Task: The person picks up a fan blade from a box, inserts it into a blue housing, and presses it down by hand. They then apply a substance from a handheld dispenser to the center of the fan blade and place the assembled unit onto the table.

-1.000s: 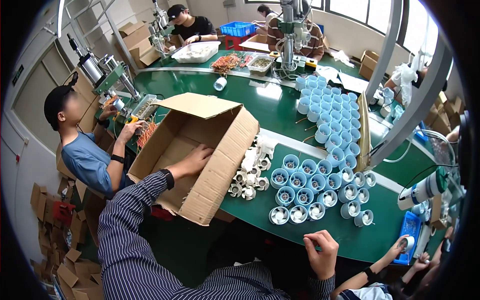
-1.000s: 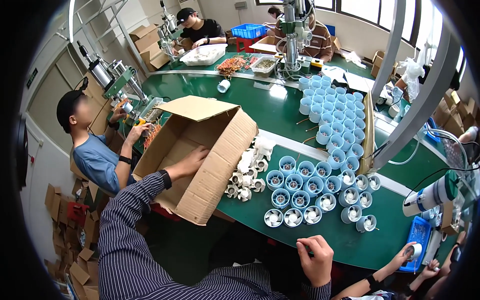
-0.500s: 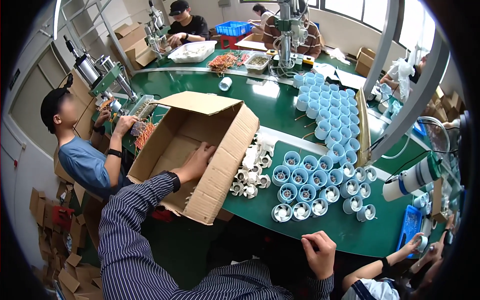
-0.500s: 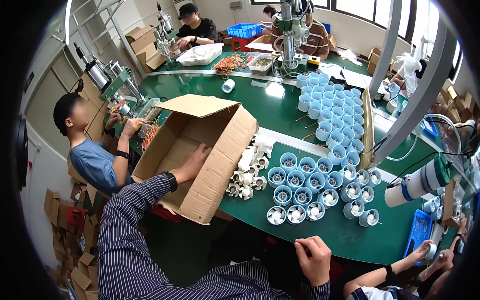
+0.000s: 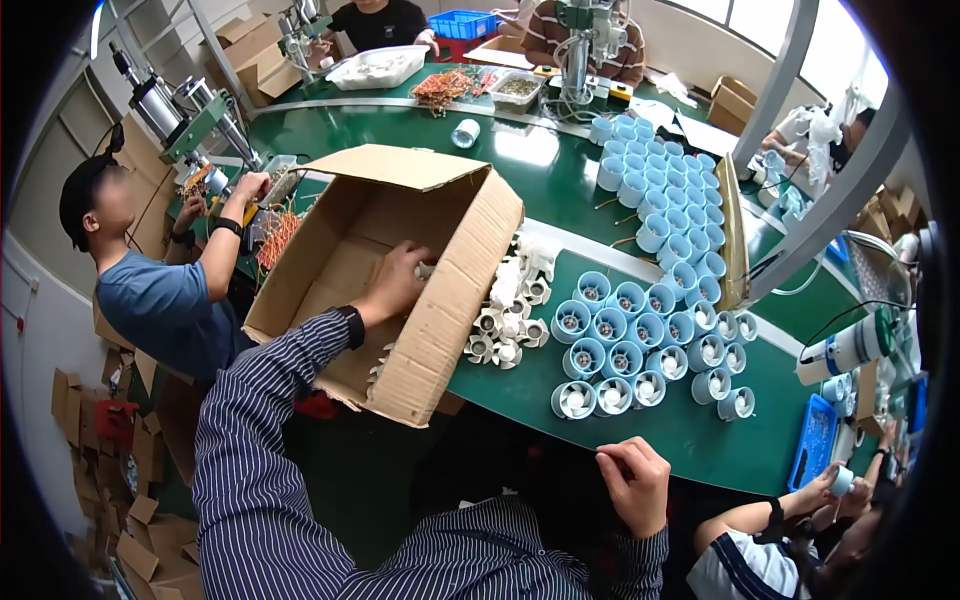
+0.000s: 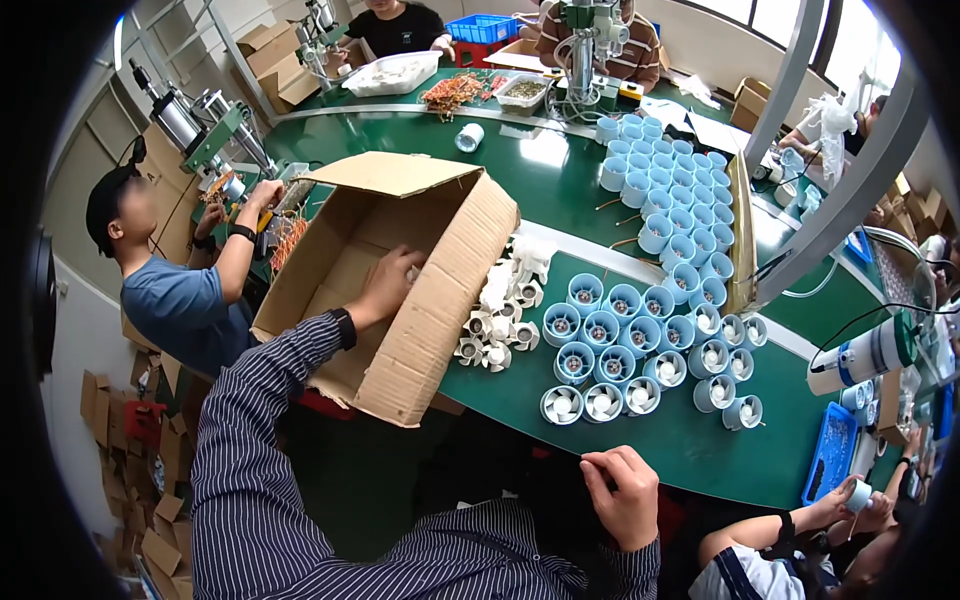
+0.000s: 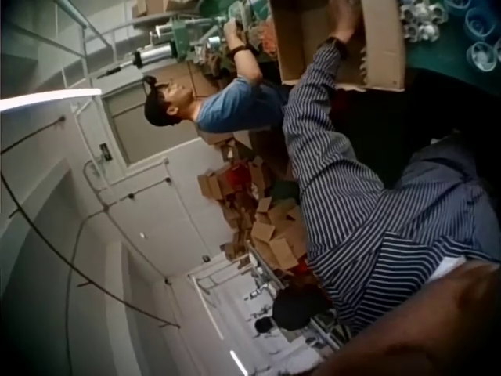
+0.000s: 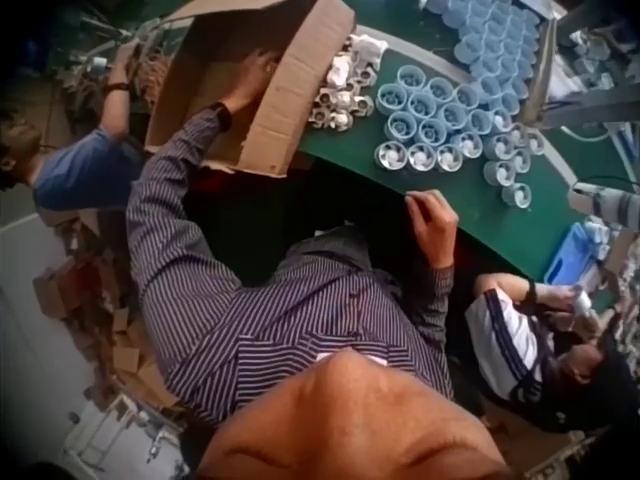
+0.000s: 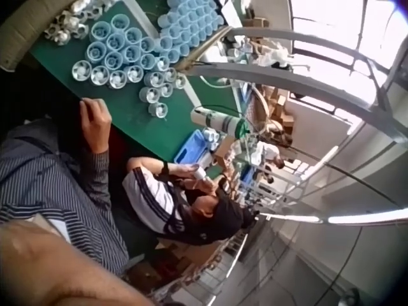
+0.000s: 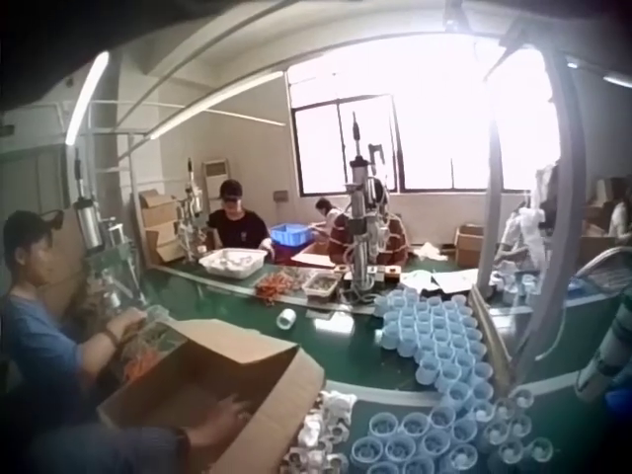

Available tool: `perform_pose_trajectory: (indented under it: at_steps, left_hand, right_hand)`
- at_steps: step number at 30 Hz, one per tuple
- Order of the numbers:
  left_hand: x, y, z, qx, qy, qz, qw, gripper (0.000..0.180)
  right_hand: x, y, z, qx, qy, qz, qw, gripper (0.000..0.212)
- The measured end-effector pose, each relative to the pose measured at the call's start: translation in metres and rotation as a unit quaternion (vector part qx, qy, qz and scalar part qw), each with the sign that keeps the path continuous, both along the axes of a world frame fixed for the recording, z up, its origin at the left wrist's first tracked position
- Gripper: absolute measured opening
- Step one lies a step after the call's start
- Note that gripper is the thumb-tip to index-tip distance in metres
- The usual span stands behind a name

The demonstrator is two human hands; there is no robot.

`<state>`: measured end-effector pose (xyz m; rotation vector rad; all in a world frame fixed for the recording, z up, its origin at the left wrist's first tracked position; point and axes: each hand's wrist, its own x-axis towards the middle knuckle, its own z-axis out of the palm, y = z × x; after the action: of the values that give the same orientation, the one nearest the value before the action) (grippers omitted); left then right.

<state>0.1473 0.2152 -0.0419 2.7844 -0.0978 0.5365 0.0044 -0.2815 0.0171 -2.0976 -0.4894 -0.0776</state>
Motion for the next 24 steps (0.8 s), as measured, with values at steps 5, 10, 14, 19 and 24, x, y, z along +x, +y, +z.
perform_pose_trajectory:
  at_steps: [5,10,14,19,24]
  left_hand:
    - [0.015,0.031,0.025,-0.322,0.168,0.0,0.932,0.035]
    - [-0.028,0.016,0.113,-0.719,0.221,0.019,0.659,0.037]
    - [-0.077,-0.031,0.155,-0.815,0.192,-0.05,0.544,0.044]
    - [-0.118,-0.093,0.162,-0.806,0.229,-0.07,0.541,0.042]
    - [-0.137,-0.159,0.132,-0.775,0.291,-0.09,0.553,0.047]
  right_hand:
    - [0.006,0.002,0.004,-0.005,0.007,-0.004,1.0,0.009]
    - [0.009,0.011,0.013,-0.009,0.004,0.01,1.0,0.012]
    - [0.015,0.024,0.028,-0.008,-0.014,0.052,0.998,0.015]
    - [0.03,0.049,0.051,0.016,-0.049,0.133,0.99,0.017]
    - [0.045,0.078,0.085,0.075,-0.05,0.117,0.989,0.02]
